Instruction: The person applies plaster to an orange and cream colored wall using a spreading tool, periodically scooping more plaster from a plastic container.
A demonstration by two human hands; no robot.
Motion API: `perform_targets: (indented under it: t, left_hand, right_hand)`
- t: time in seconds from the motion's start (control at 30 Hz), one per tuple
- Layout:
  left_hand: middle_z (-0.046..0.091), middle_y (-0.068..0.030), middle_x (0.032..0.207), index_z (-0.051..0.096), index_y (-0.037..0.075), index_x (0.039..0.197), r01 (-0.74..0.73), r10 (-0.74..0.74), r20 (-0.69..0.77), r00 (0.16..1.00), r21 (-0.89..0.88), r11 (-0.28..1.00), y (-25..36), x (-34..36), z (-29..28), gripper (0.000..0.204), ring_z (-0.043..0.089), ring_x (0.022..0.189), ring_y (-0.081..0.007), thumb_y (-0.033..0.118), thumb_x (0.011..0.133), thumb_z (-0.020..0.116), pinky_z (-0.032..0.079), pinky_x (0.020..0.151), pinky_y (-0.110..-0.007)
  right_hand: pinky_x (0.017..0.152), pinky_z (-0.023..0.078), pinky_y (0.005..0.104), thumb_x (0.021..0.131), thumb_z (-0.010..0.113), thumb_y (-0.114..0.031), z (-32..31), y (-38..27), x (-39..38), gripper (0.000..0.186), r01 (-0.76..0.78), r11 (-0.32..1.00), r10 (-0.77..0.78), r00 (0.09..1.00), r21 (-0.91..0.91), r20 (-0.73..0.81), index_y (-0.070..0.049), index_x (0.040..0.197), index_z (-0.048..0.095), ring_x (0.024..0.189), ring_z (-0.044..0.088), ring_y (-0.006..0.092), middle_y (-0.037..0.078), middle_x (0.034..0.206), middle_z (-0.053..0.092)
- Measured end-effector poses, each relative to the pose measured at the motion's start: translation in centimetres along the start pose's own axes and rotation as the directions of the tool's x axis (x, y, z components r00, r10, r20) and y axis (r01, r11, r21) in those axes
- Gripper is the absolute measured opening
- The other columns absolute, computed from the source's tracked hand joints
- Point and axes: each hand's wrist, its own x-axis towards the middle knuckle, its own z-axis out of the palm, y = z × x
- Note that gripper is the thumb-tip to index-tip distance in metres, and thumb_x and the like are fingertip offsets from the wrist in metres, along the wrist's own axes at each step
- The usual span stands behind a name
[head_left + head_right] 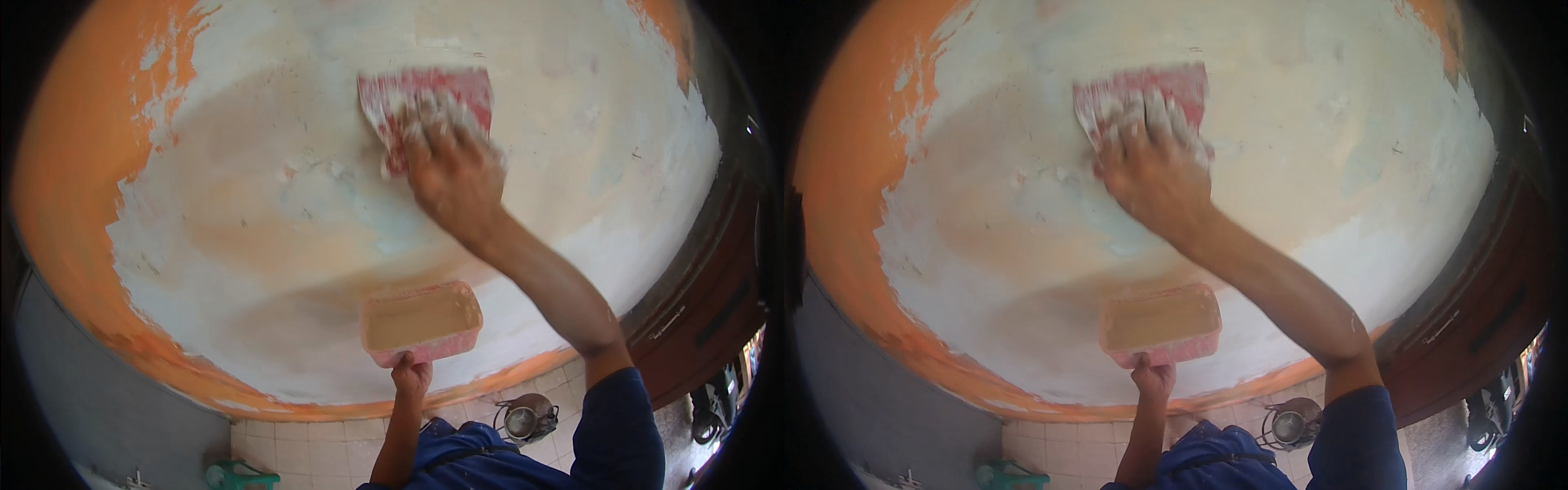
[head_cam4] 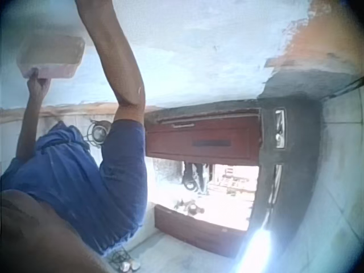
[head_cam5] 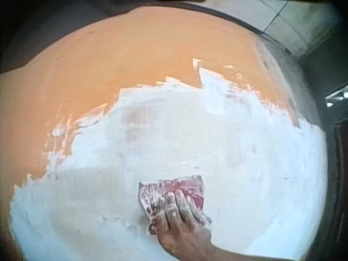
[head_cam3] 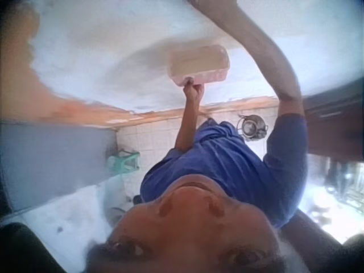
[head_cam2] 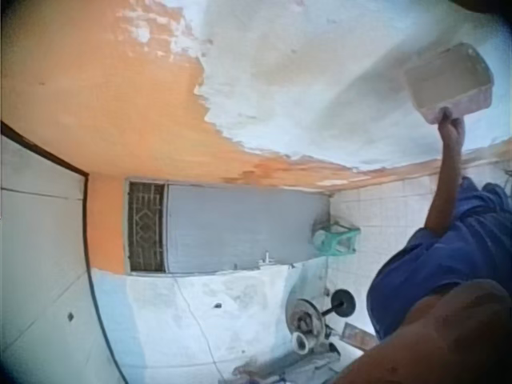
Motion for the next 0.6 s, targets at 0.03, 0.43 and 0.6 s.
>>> perform_targets:
  t: [0.03,0.43,0.6]
  left_hand:
    - [0.055,-0.0035,0.114,0.049,0.008,0.118,0.013,-0.013,-0.015,1.000,0.019,1.000,0.2,0.2,0.0,0.052,0.050,0.111,-0.0184,-0.007,0.070,0.062,0.041,0.098,-0.032]
    - [0.055,-0.0041,0.115,0.048,0.008,0.119,0.035,-0.035,-0.028,0.999,0.019,0.999,0.0,0.2,1.3,0.054,0.050,0.112,-0.0186,-0.008,0.069,0.061,0.041,0.097,-0.033]
    - [0.053,-0.0054,0.118,0.045,0.006,0.122,-0.012,0.020,-0.074,0.997,0.110,0.994,0.1,-0.4,-0.3,0.053,0.049,0.113,-0.0218,0.005,0.072,0.065,0.036,0.101,-0.037]
  right_hand:
    - [0.072,0.051,0.0384,0.068,0.057,-0.008,0.3,-0.5,-1.0,0.028,0.008,1.000,-0.008,1.000,0.007,0.002,0.000,0.095,0.062,0.090,0.060,0.0303,0.016,0.099,0.061]
    - [0.078,0.050,0.0391,0.066,0.058,-0.001,-2.5,1.4,0.4,0.032,-0.053,0.980,0.093,0.974,0.192,-0.205,0.001,0.097,0.059,0.093,0.059,0.0318,0.017,0.105,0.059]
    - [0.086,0.047,0.0397,0.068,0.054,-0.002,1.0,-1.3,-2.1,0.031,-0.058,0.998,0.057,0.998,0.025,0.016,0.001,0.098,0.059,0.106,0.054,0.0344,0.020,0.115,0.055]
